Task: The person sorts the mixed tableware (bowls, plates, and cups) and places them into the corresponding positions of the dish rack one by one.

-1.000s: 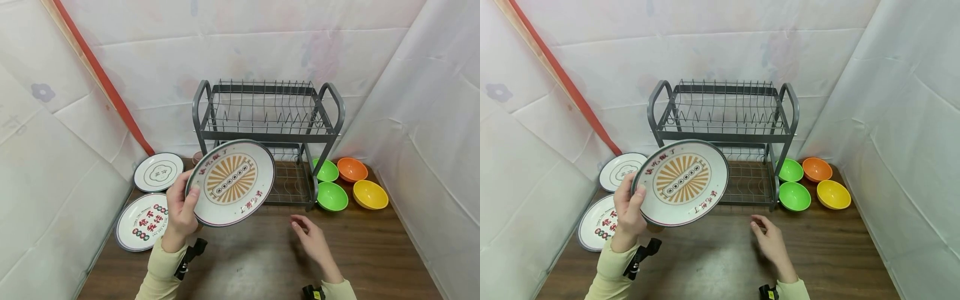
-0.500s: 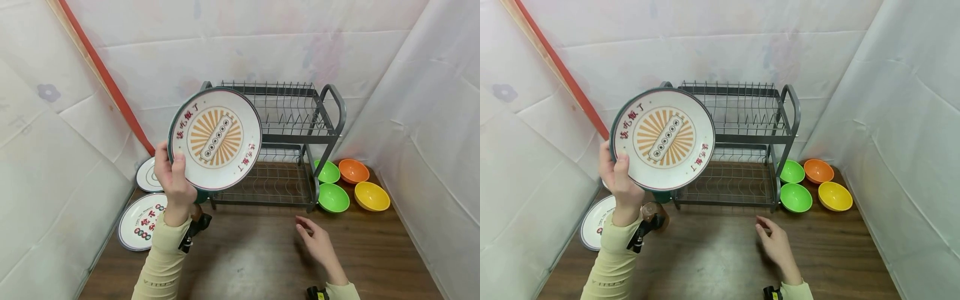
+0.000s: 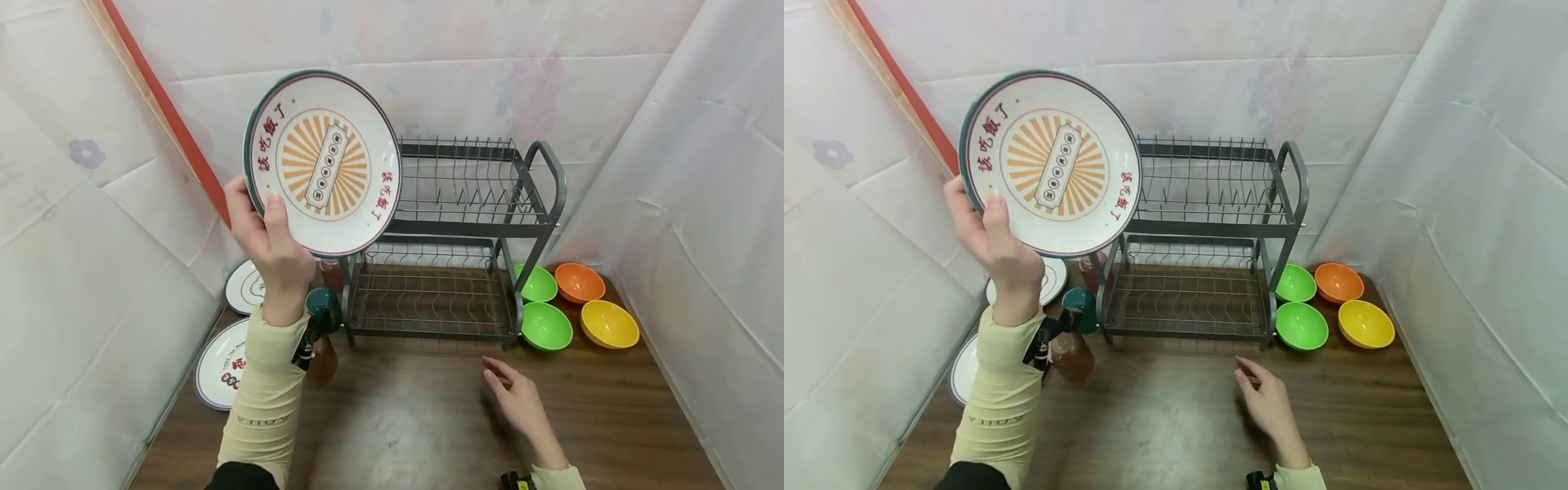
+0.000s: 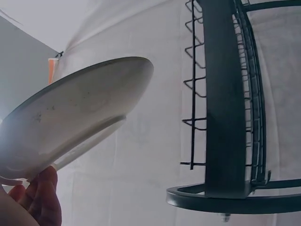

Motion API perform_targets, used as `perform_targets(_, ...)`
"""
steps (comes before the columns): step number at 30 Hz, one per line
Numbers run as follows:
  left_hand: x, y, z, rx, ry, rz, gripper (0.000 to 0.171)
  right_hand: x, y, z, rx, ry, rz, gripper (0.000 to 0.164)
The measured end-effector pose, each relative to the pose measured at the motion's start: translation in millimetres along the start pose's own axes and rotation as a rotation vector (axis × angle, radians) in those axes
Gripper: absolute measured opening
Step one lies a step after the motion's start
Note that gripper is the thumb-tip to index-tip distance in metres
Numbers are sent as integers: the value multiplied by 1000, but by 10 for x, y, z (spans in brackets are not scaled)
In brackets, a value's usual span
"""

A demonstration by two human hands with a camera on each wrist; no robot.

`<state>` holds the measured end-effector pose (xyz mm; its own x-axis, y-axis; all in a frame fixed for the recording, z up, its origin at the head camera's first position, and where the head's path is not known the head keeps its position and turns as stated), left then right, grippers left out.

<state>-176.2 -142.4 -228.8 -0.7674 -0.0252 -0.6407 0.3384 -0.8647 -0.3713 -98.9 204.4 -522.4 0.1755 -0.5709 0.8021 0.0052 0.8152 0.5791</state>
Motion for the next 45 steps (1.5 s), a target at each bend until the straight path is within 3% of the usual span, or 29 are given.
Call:
perform_targets(5,-14,-65,139,-18,-11,35,28,7,14,-22,-3,-5,11,34)
perform_targets(11,78,-104,306,-21,-11,127,30,-2,20,-47,-4,-12,21,35)
perform_targets(20,186,-215,502,-27,29,268,29,-6,29,-45,11,-27,27,37)
perform_targets(27,342,-341,637,-3,157,367,26,-24,21,-29,28,-53,29,37)
perform_targets(36,479,-444,689,40,132,620,29,-82,82,-27,16,-42,21,37)
perform_targets(45,620,-552,661,89,159,732,32,-153,125,-50,19,-53,12,38)
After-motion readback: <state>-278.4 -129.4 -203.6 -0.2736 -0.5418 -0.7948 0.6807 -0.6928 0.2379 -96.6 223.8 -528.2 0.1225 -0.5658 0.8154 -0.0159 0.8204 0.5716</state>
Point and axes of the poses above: each hand's wrist, its own z-axis towards the middle knuckle, its own y-axis out of the back of the hand, x = y × z, the point moved 3 cm from there along z, towards the middle knuckle, and after that the axes turned 13 degrees about y, right-handed, at the moved point
